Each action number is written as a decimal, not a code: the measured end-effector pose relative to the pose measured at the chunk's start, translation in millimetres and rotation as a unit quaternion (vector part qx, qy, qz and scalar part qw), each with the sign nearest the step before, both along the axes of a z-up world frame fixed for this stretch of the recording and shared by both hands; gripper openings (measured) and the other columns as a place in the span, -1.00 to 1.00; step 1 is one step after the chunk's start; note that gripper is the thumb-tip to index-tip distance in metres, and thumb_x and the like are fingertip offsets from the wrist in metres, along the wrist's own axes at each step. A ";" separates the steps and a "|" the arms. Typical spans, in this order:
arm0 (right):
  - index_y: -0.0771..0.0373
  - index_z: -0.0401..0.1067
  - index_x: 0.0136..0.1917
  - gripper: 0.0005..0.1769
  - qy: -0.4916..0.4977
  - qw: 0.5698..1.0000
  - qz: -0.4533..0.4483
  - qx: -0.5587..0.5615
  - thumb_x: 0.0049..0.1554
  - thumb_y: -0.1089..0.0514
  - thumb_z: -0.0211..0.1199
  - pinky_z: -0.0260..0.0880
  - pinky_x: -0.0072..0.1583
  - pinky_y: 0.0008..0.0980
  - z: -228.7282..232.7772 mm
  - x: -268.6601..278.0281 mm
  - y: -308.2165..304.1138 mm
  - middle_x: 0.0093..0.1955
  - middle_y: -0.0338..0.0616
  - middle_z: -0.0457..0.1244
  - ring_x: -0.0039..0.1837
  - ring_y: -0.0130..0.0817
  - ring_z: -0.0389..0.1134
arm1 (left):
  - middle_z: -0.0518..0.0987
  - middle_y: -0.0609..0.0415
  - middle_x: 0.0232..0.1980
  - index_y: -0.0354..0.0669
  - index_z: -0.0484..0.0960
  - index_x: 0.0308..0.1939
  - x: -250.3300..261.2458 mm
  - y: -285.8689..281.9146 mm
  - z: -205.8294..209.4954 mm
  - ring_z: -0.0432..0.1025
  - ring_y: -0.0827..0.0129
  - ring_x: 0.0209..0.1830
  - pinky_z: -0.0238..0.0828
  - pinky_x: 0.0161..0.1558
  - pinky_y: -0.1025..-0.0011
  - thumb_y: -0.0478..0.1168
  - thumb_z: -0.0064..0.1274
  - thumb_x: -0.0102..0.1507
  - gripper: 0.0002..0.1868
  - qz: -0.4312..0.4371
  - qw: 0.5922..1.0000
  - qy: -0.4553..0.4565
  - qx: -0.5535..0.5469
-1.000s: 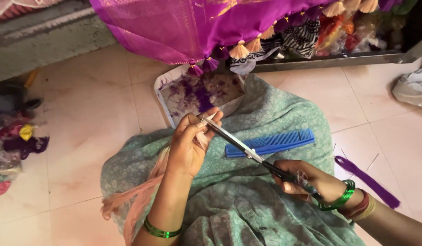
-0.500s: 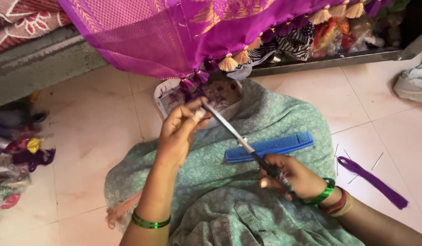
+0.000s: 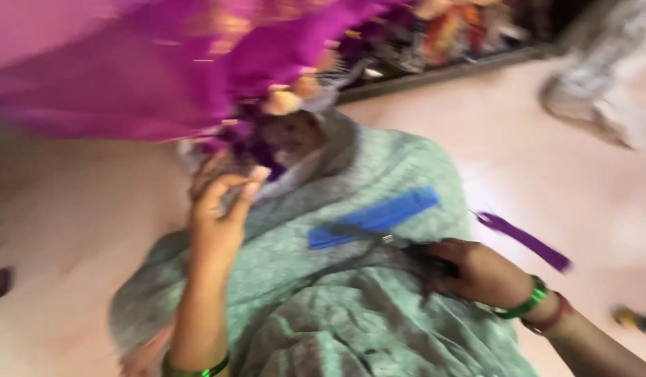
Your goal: The person sits on the floor making decorative tassels and attaching them to the edge of a purple fabric. They cut purple strips with scissors, fold and tie the strips with thread, comb out fibers, and hand-sew along the fabric edge with a needle.
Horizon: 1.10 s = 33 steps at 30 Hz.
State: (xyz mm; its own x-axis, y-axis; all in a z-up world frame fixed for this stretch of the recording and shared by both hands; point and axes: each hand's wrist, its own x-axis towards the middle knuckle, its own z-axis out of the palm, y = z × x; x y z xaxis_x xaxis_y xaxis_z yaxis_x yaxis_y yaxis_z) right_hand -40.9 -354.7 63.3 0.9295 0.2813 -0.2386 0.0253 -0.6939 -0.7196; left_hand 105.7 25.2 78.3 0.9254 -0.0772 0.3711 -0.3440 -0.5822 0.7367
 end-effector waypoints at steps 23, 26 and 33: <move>0.29 0.48 0.19 -0.43 0.068 0.879 -0.375 -0.285 -0.02 -0.03 0.49 0.41 0.24 -0.07 -219.7 26.7 -246.6 0.05 0.30 0.40 0.18 0.18 0.41 | 0.53 0.12 -0.34 -0.32 0.73 -0.15 -78.7 -96.4 4.9 0.18 0.67 -0.54 0.02 -0.52 0.64 -0.32 0.19 0.31 -0.89 -0.160 0.828 0.428 -0.326; 0.41 0.43 0.22 -0.48 0.119 0.837 -0.420 -0.329 0.17 -0.05 0.27 0.38 0.25 0.05 -223.5 44.6 -232.5 0.15 0.42 0.35 0.26 0.29 0.37 | 0.70 0.09 -0.19 -0.29 0.72 -0.14 -86.1 -96.8 28.7 0.46 0.65 -0.31 0.34 -0.27 0.65 -0.31 0.19 0.29 -0.89 -0.198 0.809 0.408 -0.374; 0.45 0.34 0.27 -0.38 0.052 0.857 -0.423 -0.288 0.04 0.03 0.31 0.40 0.20 0.01 -203.8 30.0 -234.0 0.13 0.41 0.35 0.20 0.28 0.39 | 0.61 -0.10 -0.22 -0.36 0.75 -0.15 -118.0 -74.7 169.2 0.52 0.44 -0.20 0.48 -0.14 0.54 -0.29 0.20 0.32 -0.84 -0.365 0.776 0.428 -0.284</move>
